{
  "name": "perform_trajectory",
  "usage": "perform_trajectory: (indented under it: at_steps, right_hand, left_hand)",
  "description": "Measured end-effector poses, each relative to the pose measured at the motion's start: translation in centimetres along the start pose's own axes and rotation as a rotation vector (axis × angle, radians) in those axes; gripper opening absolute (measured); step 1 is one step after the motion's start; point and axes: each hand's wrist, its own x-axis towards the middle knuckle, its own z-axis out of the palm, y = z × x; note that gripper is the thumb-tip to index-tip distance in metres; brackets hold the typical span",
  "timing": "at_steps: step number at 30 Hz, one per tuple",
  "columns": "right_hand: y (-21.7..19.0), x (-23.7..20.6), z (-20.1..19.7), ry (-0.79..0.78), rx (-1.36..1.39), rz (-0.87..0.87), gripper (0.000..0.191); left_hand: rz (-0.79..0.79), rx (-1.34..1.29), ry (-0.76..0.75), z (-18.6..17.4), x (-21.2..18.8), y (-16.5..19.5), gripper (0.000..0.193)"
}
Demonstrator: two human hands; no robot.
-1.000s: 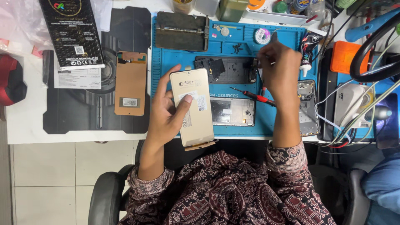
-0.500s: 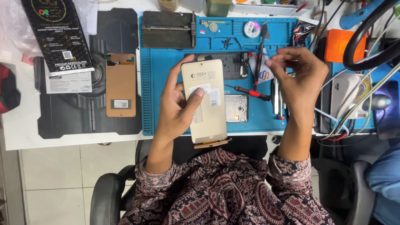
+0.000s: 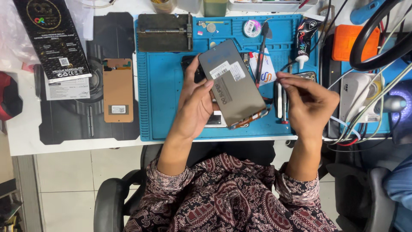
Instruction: The person repairs a disassembled smartphone at a workbench. They hold the phone frame, peel protective film from a replacement display assembly, apply adhesive from a tube to the frame, and use a screwdriver on the phone body while handling small components on the mat.
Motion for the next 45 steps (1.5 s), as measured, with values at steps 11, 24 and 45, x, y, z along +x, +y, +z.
perform_trajectory:
  at_steps: [11, 24, 45]
  right_hand:
    - [-0.2, 0.0, -0.4, 0.038, -0.046, 0.108, 0.034]
    - [0.2, 0.1, 0.5, 0.006, -0.133, -0.011, 0.016]
    - [0.8, -0.6, 2.3, 0.016, -0.041, 0.001, 0.03]
  left_hand:
    - [0.082, 0.305, -0.162, 2.1, 0.1, -1.1, 0.151]
    - [0.158, 0.469, -0.21, 1.2, 0.3, -0.4, 0.145]
    - [0.346, 0.699, -0.27, 0.3, 0.9, 1.4, 0.139]
